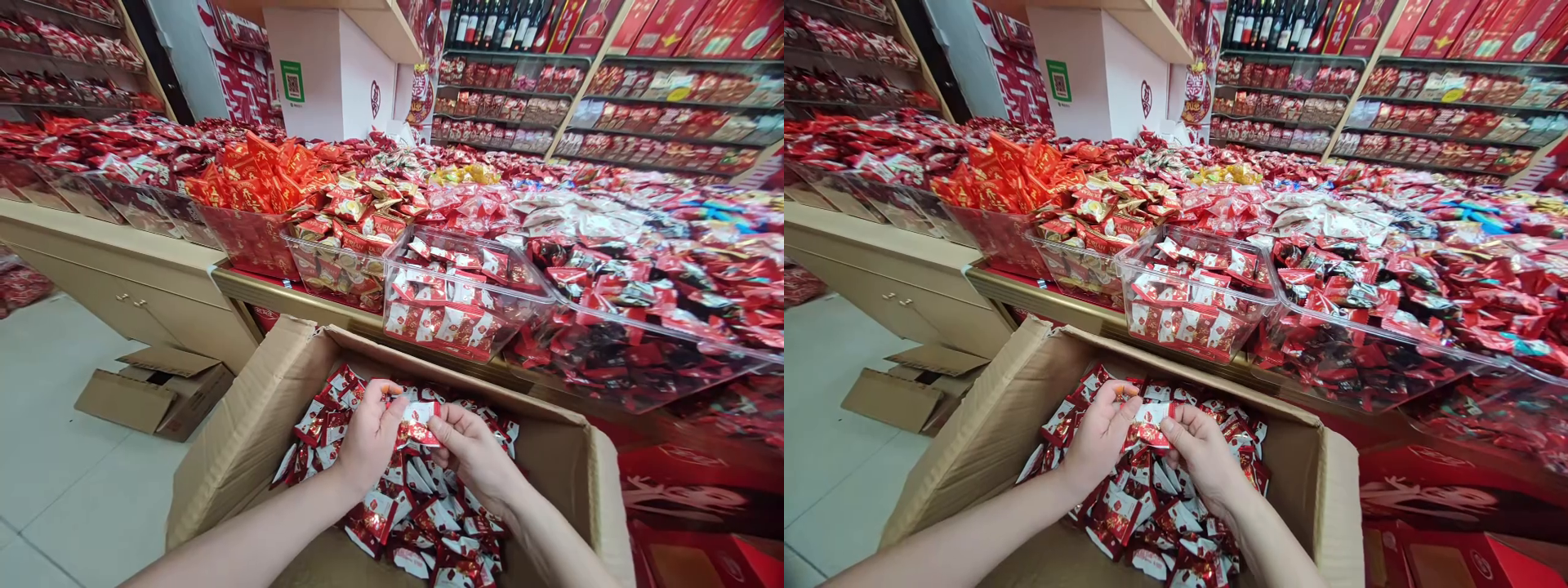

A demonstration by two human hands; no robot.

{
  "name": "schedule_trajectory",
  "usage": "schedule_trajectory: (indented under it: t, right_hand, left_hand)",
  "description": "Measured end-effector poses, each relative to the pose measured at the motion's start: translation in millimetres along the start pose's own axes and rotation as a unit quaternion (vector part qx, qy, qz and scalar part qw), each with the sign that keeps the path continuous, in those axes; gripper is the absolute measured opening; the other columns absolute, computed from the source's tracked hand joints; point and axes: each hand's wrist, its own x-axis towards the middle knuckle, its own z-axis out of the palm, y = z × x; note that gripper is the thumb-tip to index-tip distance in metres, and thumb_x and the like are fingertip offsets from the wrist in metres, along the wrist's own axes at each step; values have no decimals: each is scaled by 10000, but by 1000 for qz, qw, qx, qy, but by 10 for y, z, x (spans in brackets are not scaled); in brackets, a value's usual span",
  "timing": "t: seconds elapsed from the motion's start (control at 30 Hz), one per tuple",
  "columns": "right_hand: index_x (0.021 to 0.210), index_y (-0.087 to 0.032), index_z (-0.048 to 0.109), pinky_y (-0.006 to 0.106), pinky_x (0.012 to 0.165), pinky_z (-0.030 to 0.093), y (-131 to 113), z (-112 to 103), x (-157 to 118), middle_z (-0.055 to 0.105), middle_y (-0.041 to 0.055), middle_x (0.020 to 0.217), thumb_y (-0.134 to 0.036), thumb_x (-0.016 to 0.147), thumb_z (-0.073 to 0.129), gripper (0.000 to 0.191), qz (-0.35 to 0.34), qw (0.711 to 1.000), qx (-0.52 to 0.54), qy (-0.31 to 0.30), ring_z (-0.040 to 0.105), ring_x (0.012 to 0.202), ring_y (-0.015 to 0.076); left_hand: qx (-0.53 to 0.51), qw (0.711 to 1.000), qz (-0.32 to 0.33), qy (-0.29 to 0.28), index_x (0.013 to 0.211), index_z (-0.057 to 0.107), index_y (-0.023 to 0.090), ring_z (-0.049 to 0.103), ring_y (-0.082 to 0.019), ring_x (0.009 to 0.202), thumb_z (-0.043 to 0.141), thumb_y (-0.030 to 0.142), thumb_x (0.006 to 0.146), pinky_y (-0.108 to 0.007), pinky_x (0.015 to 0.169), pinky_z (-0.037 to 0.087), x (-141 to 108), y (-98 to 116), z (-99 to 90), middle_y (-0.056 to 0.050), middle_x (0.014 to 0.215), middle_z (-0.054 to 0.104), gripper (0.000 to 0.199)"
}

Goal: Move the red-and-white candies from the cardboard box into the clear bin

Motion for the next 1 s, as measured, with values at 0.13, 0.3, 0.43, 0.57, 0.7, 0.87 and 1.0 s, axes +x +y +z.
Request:
schedule_trajectory:
  t: [0.13,0.3,0.43,0.57,0.7,0.87,1.0]
  right_hand:
    - [709,-135,499,172,435,228,-36,-21,-17,407,-59,546,-301,727,569,181,16,996,78,-38,270,436,22]
    - [698,-148,502,183,426,250,11,-11,-14,442,-50,530,-363,711,568,225,-30,998,-34,50,338,443,46]
    - [661,-156,480,186,450,263,6,-29,4,420,-54,539,-394,712,550,253,-58,994,-77,56,316,476,53]
    - [669,-169,503,202,488,295,-72,-91,9,407,-52,549,-402,722,525,240,-95,978,-184,34,335,505,73]
    - [686,-168,558,222,562,339,-102,-89,10,472,-24,599,-390,736,504,234,-128,944,-304,5,406,581,105]
    - [707,-160,531,208,492,327,-56,-50,21,478,-23,589,-411,720,521,251,-99,967,-233,33,401,532,90]
    - [601,-157,484,197,447,306,-96,-24,14,433,-42,507,-426,718,520,295,-71,982,-175,23,364,463,68]
  left_hand:
    - [-57,998,-15,-18,856,384,237,301,-55,425,393,358,801,-180,420,252,12,49,26,92,524,331,133]
    - [9,1000,9,-21,920,399,225,342,-64,480,391,353,803,-192,469,300,-18,48,-9,69,601,390,174]
    - [16,997,26,-68,1005,390,224,381,-86,526,367,361,808,-215,523,334,-27,44,-56,60,618,407,241]
    - [110,987,25,-113,981,492,214,453,-122,629,416,396,770,-244,615,357,-6,103,-132,20,683,506,289]
    - [121,967,-19,-223,762,595,159,408,-101,589,528,408,687,-207,546,321,-11,80,-160,34,635,484,268]
    - [-43,974,-91,-203,714,612,128,389,-84,557,559,382,675,-187,527,305,-41,57,-86,46,582,513,262]
    - [-141,961,-111,-208,762,649,123,482,-126,636,609,365,642,-221,602,363,-49,176,-62,-9,658,613,274]
